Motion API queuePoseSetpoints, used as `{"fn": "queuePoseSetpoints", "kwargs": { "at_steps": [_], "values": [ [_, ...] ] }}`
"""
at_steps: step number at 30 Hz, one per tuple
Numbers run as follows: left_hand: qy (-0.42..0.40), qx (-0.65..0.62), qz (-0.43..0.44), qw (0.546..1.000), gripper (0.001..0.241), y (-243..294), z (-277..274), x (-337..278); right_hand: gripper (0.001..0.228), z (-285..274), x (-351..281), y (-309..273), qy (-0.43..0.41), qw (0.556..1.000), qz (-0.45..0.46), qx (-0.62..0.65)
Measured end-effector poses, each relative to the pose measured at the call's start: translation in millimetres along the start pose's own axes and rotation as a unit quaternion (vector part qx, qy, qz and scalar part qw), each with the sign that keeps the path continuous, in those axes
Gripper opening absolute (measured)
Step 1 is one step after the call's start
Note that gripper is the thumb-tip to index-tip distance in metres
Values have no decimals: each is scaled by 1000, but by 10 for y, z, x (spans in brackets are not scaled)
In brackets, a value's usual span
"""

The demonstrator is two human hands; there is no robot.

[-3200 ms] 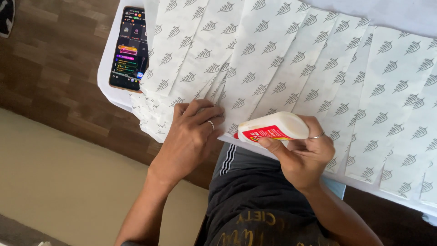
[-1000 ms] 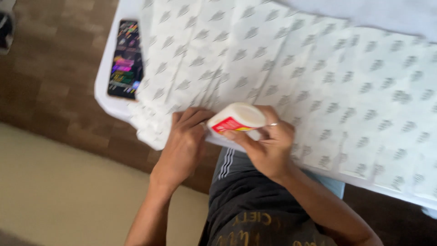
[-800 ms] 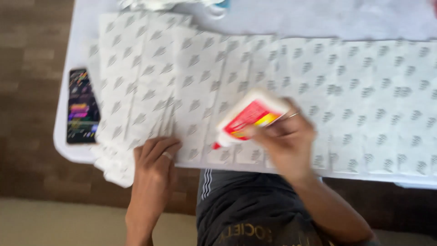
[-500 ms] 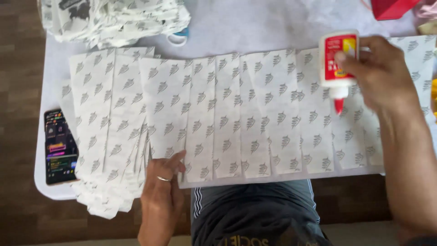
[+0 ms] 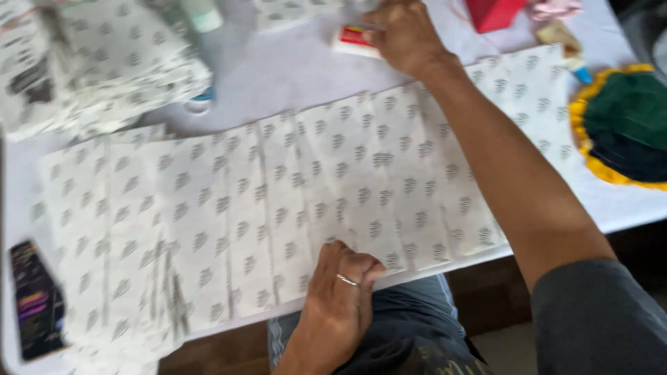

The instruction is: The person organizes printed paper panels on a table and applies glue to their edges by hand using a bottle of white glue.

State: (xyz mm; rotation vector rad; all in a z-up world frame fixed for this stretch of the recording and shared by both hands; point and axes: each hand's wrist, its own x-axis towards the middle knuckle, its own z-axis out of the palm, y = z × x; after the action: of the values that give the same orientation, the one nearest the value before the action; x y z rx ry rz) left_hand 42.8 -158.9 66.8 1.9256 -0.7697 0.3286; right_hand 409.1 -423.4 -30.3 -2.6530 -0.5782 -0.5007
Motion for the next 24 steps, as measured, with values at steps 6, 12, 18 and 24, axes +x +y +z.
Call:
{"fn": "queuePoseSetpoints", "kwargs": {
  "at_steps": [6, 12, 18, 24],
  "values": [
    [-29, -45, 73, 996, 21, 36, 826, 302, 27, -1669, -1318, -596, 0, 987, -124, 102],
    [-28, -105, 138, 984, 55, 191, 1724, 574, 41, -2640, -2794, -564, -77, 994, -6, 84],
    [-124, -6, 139, 982, 19, 173, 2287, 759, 30, -2578, -3622, -370, -67, 989, 22, 127],
    [-154, 43, 143, 977, 24, 147, 2467, 817, 23, -2406, -3741, -259, 3, 985, 21, 173]
  ]
}}
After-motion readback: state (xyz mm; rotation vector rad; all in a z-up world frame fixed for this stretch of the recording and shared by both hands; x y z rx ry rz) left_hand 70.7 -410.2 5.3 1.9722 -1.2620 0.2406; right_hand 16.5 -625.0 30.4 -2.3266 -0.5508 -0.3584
